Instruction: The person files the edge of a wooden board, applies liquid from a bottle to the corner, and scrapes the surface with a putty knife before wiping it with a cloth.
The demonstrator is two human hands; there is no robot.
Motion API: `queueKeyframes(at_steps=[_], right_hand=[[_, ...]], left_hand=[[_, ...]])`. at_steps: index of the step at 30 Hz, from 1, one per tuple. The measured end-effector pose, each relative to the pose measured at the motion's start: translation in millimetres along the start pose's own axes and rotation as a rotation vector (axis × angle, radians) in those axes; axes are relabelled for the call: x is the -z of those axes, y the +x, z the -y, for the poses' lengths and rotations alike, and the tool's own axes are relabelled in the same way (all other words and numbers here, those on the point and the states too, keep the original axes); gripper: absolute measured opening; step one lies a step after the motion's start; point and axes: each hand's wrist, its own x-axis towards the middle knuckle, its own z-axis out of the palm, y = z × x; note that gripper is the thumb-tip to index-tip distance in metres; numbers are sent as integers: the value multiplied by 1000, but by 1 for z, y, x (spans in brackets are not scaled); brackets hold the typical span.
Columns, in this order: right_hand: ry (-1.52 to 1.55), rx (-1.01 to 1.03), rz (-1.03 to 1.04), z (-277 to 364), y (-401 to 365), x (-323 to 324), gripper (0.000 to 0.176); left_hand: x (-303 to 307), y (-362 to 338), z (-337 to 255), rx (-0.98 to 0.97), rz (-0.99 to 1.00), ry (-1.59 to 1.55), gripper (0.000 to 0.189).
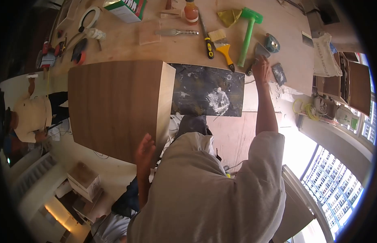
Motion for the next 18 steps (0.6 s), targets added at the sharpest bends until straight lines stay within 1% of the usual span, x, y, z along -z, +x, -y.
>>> queueKeyframes(at_steps=[1, 2, 4, 6, 7, 8, 9, 10, 11, 12, 14, 16, 18], right_hand=[[-11, -35, -48, 21, 18, 4, 29], [-25, -71, -95, 49, 36, 13, 27], [105, -33, -48, 71, 75, -2, 26], [101, 87, 122, 94, 112, -23, 27], [-281, 571, 57, 55, 142, -81, 33], [-227, 441, 127, 57, 156, -109, 37], [-186, 257, 198, 62, 165, -127, 42], [-180, 146, 233, 67, 175, -143, 47], [-187, 106, 237, 59, 188, -162, 52], [-346, 413, 66, -47, 232, -268, 39], [-310, 55, 253, 48, 217, -158, 34], [127, 84, 70, 133, 187, -75, 32], [341, 126, 3, 213, 146, -5, 23]], left_hand=[[1, 3, 2, -4, -2, 4, 62], [2, 7, -3, -18, 14, 81, 61], [5, 13, -24, -38, 47, 237, 59], [-2, 21, -57, -59, 68, -71, 61], [0, 24, -75, -82, 39, -219, 64], [3, 32, -89, -107, 47, -309, 72], [6, 37, -101, -140, 54, -400, 82], [10, 38, -112, -166, 43, -483, 84], [14, 40, -123, -200, 52, -567, 86], [15, 41, -131, -235, 79, -650, 88], [21, 36, -142, -263, 59, -698, 93], [26, 32, -140, -270, 39, -748, 93], [31, 29, -137, -271, 34, -722, 91]])
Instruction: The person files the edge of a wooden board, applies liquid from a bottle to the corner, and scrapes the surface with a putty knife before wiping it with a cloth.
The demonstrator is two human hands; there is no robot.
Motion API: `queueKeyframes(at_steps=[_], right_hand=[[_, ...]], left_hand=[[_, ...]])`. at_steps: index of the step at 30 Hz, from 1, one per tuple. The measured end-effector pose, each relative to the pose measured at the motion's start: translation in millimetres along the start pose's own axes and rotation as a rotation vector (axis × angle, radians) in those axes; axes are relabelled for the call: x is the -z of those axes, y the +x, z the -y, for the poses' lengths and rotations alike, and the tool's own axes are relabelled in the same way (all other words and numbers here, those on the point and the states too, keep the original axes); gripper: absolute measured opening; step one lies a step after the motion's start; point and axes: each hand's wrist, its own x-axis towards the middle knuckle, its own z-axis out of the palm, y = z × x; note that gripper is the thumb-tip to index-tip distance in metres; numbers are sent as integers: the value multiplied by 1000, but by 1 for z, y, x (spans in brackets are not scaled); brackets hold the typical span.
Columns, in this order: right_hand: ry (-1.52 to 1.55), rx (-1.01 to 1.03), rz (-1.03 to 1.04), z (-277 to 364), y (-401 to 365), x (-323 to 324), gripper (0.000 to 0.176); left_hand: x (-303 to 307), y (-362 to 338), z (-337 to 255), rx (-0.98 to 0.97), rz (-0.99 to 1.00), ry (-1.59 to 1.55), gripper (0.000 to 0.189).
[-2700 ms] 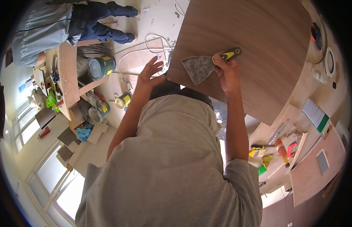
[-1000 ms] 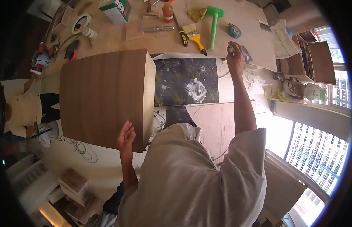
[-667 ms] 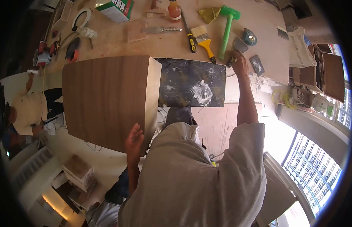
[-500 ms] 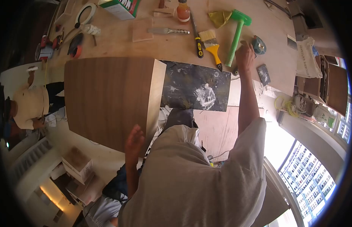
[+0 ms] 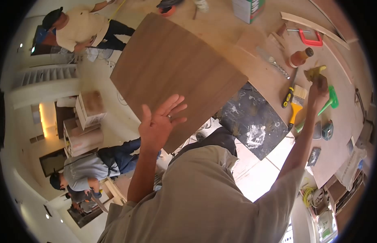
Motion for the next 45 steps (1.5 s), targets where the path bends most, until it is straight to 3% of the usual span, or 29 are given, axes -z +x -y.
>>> queueKeyframes(at_steps=[2, 4, 6, 7, 9, 10, 11, 14, 15, 18, 21, 24, 27, 30, 31, 35, 38, 39, 42, 43, 45], right_hand=[[562, 110, 174, 86, -50, 31, 19], [601, 42, 466, 159, -110, 57, 16], [760, 444, 492, 240, -161, 67, 20], [781, 524, 549, 266, -188, 64, 16], [793, 534, 705, 308, -246, 60, 17], [779, 436, 741, 318, -278, 46, 17], [762, 340, 775, 324, -308, 32, 18], [683, 318, 870, 347, -369, 22, 17], [704, 303, 818, 355, -388, 21, 16], [800, 353, 863, 375, -429, 20, 15], [722, 492, 762, 377, -457, 6, 16], [965, -83, 792, 390, -481, 60, 17], [928, 138, 721, 407, -511, 115, 13], [811, 441, 554, 389, -532, 102, 11], [762, 282, 706, 389, -527, 114, 10], [799, 175, 682, 378, -521, 123, 12], [1005, 137, 573, 379, -521, 129, 13], [1060, 66, 636, 384, -524, 140, 15], [1160, 127, 759, 406, -535, 163, 18], [847, 472, 560, 406, -534, 159, 18], [707, 683, 523, 393, -522, 135, 16]], left_hand=[[4, -4, 3, -6, -7, -8, 88], [5, -6, 7, 3, 14, 24, 85], [6, -13, 14, 16, 28, 86, 81], [2, -19, 14, 34, 32, 99, 75], [21, -36, 40, -26, 81, -64, 73], [31, -48, 49, -51, 110, -150, 71], [36, -64, 47, -30, 72, -159, 69], [61, -115, 42, 40, -35, -263, 66], [70, -129, 43, 13, -55, -284, 65], [101, -176, 59, -55, -79, -346, 63], [127, -210, 68, -142, -5, -295, 64], [139, -251, 67, -255, 10, -131, 67], [142, -261, 66, -287, 48, -123, 71], [144, -275, 64, -243, 185, -336, 75], [145, -279, 66, -227, 183, -411, 77], [157, -294, 70, -267, 158, -490, 81], [158, -301, 59, -297, 223, -485, 83], [156, -302, 57, -283, 204, -510, 83], [156, -296, 66, -256, 189, -523, 81], [155, -294, 69, -248, 186, -482, 80], [149, -288, 76, -229, 182, -400, 78]])
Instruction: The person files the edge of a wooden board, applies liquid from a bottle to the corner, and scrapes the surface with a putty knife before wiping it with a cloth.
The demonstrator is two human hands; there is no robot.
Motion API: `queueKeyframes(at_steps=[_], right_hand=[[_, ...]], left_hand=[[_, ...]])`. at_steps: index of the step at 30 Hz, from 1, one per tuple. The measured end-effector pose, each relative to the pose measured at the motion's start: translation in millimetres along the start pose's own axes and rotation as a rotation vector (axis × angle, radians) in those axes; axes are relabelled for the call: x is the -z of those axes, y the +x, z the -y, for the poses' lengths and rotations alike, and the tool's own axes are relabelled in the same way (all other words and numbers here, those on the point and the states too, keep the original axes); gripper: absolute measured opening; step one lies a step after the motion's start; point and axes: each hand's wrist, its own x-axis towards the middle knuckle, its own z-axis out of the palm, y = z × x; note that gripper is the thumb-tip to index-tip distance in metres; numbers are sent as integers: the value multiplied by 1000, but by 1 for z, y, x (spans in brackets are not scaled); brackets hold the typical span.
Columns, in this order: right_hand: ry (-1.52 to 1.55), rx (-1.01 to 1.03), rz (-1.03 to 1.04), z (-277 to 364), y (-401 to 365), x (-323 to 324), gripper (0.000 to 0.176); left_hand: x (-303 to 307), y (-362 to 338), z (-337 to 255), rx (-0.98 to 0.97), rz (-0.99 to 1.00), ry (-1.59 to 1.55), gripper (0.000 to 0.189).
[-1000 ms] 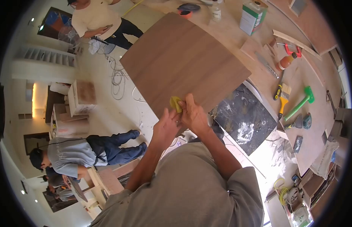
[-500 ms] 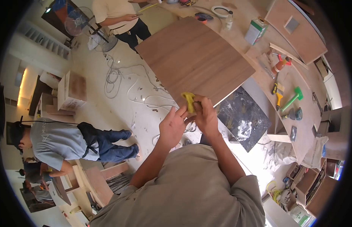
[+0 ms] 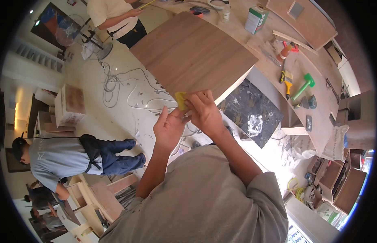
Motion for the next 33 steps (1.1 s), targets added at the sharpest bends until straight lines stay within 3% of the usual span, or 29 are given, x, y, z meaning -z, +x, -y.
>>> queueKeyframes(at_steps=[2, 6, 9, 11, 13, 14, 16, 19, 20, 23, 25, 26, 27, 28, 30, 31, 32, 33], right_hand=[[-36, 38, 50, -16, 5, 6, 10], [281, -560, 141, -74, 13, 30, 18], [543, -662, 34, -93, 15, 72, 23], [630, -682, 71, -69, 18, 105, 23], [336, -254, 76, -104, 3, 107, 28], [199, -260, 54, -117, -2, 107, 28], [288, -480, 108, -140, -2, 127, 15], [223, -377, 153, -180, -16, 147, 19], [265, -429, 152, -183, -18, 148, 27], [53, -441, -19, -231, -39, 184, 18], [-79, -608, -222, -285, -62, 224, 23], [-60, -808, -262, -302, -65, 253, 32], [-26, -787, -393, -330, -76, 277, 25], [-127, -918, -435, -351, -81, 304, 23], [-431, -922, -574, -413, -112, 348, 22], [-691, -745, -609, -453, -134, 373, 23], [-762, -904, -629, -443, -129, 390, 23], [-1107, -542, -528, -540, -198, 405, 29]], left_hand=[[5, 5, 13, -7, -26, 137, 76], [-18, 21, 32, 30, -22, 42, 73], [-54, 45, 43, 23, -81, 18, 72], [-58, 60, 58, 15, -104, 0, 69], [-59, 81, 80, 60, -98, -101, 66], [-62, 93, 90, 51, -104, -27, 67], [-71, 110, 112, 98, -136, 49, 68], [-77, 122, 125, 212, -218, 117, 67], [-75, 125, 132, 225, -206, 130, 67], [-87, 138, 139, 270, -113, 183, 67], [-98, 145, 143, 277, -92, 215, 67], [-104, 149, 146, 271, -117, 291, 65], [-110, 152, 149, 269, -143, 367, 64], [-115, 154, 153, 268, -167, 442, 62], [-109, 154, 169, 340, -244, 605, 58], [-104, 156, 172, 341, -296, 695, 56], [-102, 157, 175, 360, -282, 658, 55], [-105, 157, 180, 358, -282, 629, 54]])
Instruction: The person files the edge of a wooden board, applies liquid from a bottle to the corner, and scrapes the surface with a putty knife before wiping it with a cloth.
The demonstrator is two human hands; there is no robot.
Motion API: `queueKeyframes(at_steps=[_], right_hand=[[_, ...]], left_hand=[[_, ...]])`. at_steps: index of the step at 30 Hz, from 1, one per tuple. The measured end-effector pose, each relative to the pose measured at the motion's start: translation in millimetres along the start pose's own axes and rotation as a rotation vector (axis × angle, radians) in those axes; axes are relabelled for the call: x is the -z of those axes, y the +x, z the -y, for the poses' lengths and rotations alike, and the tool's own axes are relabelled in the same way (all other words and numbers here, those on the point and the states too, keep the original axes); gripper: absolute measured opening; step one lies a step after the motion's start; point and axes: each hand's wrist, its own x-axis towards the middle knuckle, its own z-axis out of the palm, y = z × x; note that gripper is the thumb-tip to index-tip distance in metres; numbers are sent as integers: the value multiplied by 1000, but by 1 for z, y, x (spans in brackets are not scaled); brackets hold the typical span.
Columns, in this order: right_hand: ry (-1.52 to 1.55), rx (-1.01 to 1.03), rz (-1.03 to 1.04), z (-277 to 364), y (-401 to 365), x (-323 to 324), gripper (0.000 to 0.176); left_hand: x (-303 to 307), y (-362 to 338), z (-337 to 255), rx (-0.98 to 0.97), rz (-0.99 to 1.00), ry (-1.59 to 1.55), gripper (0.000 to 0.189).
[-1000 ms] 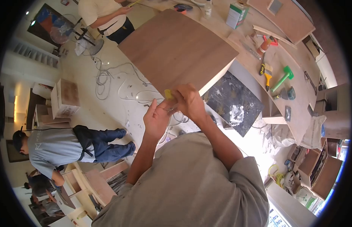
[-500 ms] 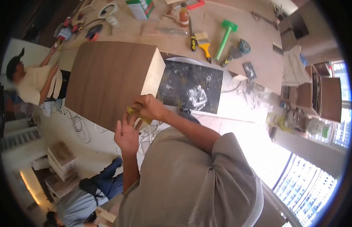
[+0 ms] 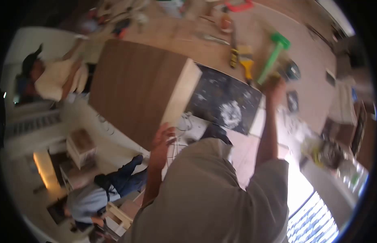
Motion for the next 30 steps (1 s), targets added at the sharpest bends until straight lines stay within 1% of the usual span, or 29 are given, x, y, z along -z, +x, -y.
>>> queueKeyframes(at_steps=[1, 2, 3, 4, 6, 7, 9, 12, 13, 14, 16, 17, 18, 19, 20, 21, 22, 23, 24, 26, 27, 29, 30], right_hand=[[29, -111, -23, -33, -12, -26, 53], [26, -286, 146, -32, -8, -29, 64], [-5, -452, 325, -25, 2, -34, 75], [-75, -349, 239, -47, -5, -50, 76], [-33, -451, 304, -50, 2, -44, 68], [32, -490, 294, -47, 4, -34, 66], [165, -574, 271, -25, 7, -11, 62], [293, -664, 124, 23, 17, 38, 59], [360, -577, 62, 47, 17, 56, 51], [414, -521, 89, 79, 19, 81, 45], [811, -308, 105, 135, 9, 105, 32], [967, -274, 225, 182, 9, 137, 31], [949, -249, 343, 219, 2, 155, 32], [937, -65, 412, 245, -11, 164, 48], [978, 8, 503, 290, -16, 199, 54], [1029, 114, 557, 322, -30, 221, 51], [1176, 214, 652, 350, -45, 244, 54], [1120, 354, 704, 375, -63, 261, 53], [1060, 496, 758, 393, -77, 273, 51], [1070, 671, 786, 407, -88, 293, 49], [1081, 765, 800, 415, -93, 302, 47], [1188, 638, 895, 425, -105, 320, 42], [1240, 572, 941, 430, -108, 328, 39]], left_hand=[[-11, 1, 1, 22, 73, 29, 53], [-8, 1, -7, 4, 69, 52, 53], [-15, 3, -13, 16, 34, 142, 52], [-22, 3, -17, 48, 17, 230, 52], [-24, 1, -17, 46, 18, 225, 51], [-25, -1, -16, 50, 26, 224, 50], [-26, 1, -11, 64, 41, 225, 50], [-27, -1, -9, 40, 75, 243, 51], [-27, -3, -10, 29, 90, 253, 52], [-27, -4, -12, 31, 104, 232, 53], [-29, -4, -17, 41, 144, 191, 55], [-32, -6, -19, 30, 137, 173, 57], [-34, -5, -21, 16, 135, 157, 60], [-35, -2, -22, 1, 137, 142, 63], [-35, -3, -22, 3, 121, 32, 64], [-34, -5, -20, 9, 106, -80, 66], [-34, -9, -18, 18, 91, -196, 68], [-29, -17, -21, -13, 111, -344, 67], [-28, -34, -35, -66, 53, -409, 63], [18, -39, -19, -128, 90, -535, 59], [37, -49, -11, -137, 73, -513, 57], [65, -80, -5, -150, 25, -472, 53], [78, -94, -3, -124, 17, -464, 52]])
